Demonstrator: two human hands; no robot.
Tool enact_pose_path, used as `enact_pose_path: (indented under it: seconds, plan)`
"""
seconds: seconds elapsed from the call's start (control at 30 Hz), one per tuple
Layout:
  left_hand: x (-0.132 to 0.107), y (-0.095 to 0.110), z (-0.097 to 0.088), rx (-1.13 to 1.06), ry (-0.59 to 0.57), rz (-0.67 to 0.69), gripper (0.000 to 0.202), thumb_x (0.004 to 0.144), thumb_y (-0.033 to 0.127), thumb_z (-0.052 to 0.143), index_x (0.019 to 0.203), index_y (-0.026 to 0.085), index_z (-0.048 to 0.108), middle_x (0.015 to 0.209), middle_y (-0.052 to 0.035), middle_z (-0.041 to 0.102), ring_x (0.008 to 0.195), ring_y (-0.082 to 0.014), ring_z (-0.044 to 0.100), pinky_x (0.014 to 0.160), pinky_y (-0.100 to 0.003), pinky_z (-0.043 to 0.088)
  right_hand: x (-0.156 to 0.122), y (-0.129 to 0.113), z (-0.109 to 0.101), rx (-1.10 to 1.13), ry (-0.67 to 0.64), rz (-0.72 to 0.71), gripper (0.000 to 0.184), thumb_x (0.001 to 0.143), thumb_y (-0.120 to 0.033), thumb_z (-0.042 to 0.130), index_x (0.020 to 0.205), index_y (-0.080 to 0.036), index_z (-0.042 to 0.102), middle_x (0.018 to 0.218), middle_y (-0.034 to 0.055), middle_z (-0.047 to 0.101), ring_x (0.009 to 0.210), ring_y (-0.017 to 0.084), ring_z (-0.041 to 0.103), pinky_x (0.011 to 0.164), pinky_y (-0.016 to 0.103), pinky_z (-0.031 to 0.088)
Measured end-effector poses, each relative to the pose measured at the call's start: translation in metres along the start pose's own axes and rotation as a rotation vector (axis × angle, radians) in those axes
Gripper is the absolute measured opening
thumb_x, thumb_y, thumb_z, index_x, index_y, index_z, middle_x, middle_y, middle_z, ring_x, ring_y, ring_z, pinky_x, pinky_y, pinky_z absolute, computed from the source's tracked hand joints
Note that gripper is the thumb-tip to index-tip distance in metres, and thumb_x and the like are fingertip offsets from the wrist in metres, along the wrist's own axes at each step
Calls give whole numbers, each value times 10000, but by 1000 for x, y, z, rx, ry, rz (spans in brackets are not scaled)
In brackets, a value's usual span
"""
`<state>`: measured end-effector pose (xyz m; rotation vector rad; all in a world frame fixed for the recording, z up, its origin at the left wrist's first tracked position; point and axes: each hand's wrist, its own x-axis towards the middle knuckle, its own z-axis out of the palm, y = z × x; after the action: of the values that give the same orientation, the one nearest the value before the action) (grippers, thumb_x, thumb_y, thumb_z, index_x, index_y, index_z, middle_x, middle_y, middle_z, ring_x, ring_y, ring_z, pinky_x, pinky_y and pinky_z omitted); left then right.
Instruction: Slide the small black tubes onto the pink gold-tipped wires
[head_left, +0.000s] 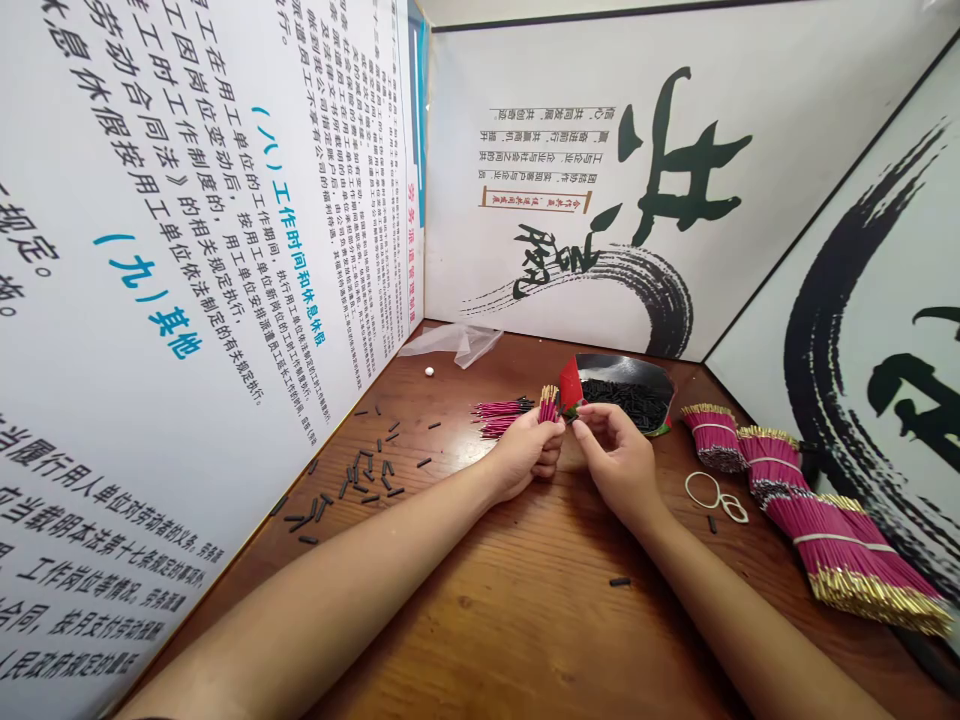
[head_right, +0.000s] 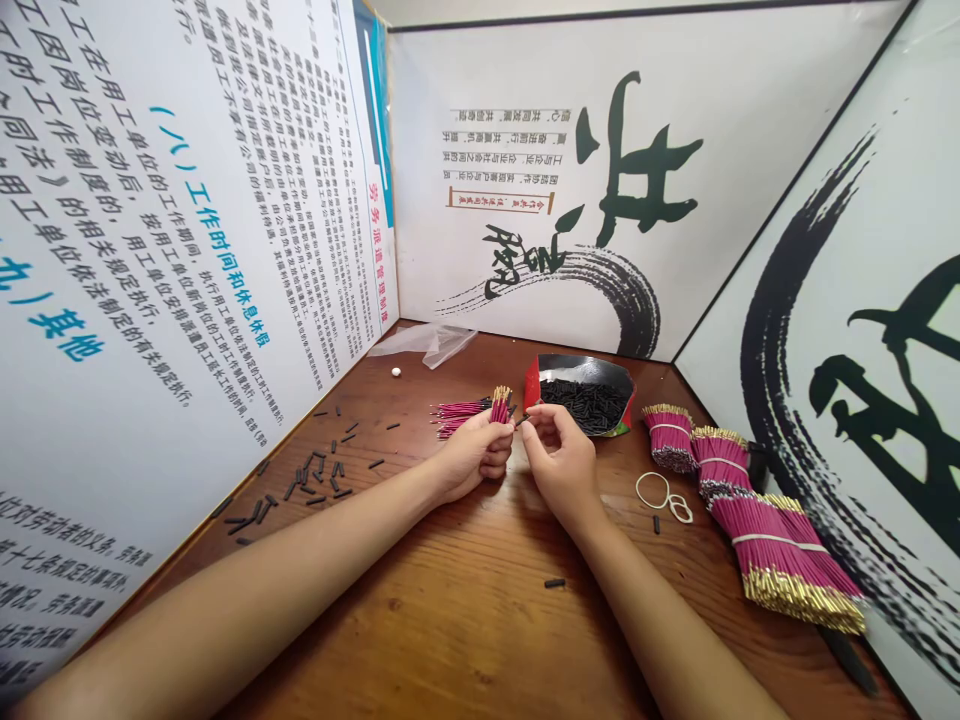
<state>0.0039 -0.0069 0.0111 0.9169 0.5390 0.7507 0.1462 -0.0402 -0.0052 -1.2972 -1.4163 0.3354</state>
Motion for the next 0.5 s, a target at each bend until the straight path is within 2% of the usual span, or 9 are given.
enact_pose_path:
  seconds: [0.07, 0.13, 0.2, 0.27, 0.4, 0.5]
  plan:
    - [1, 0, -1, -25, 0, -16, 208, 801, 235, 562, 823, 223, 355, 573, 103, 267, 408, -33, 154, 414, -176, 79, 6, 1, -8, -134, 49, -49, 233, 876, -337, 540, 1058, -210, 613, 939, 66, 689, 841, 203, 622, 771, 357, 483]
    - [2, 0, -2, -49, 2, -25, 201, 786, 216, 543, 818, 225, 344, 566, 101, 270, 403, -37, 152, 412, -177, 81, 12, 6, -19, -392, 125, -87, 226, 860, -292, 502, 1020, -199, 631, 947, 83, 692, 916, 238, 598, 865, 415, 435]
    - [4, -1, -3, -71, 6, -43, 186, 765, 205, 510, 806, 226, 330, 561, 97, 279, 398, -41, 156, 406, -179, 88, 17, 15, -28, -669, 146, -38, 251, 857, -282, 467, 1004, -194, 650, 1035, 109, 691, 1046, 297, 549, 913, 474, 376]
    - [6, -1, -5, -94, 5, -82, 149, 749, 212, 466, 795, 224, 326, 554, 90, 284, 391, -47, 162, 400, -185, 95, 20, 24, -33, -840, 125, 39, 334, 866, -271, 430, 1105, -177, 643, 1133, 132, 669, 1121, 325, 507, 918, 488, 355]
    - [6, -2, -5, -87, 7, -73, 168, 706, 188, 462, 789, 225, 321, 547, 90, 285, 391, -48, 164, 403, -186, 95, 20, 35, -35, -875, 88, 80, 391, 861, -290, 425, 1166, -164, 635, 1193, 146, 646, 1142, 338, 490, 916, 483, 359]
    - [4, -1, -3, -50, 16, -31, 215, 670, 141, 477, 801, 229, 331, 548, 97, 284, 396, -45, 158, 410, -183, 87, 18, 28, -32, -706, 96, -24, 335, 861, -327, 449, 1069, -179, 666, 1119, 128, 678, 1092, 314, 529, 921, 468, 376]
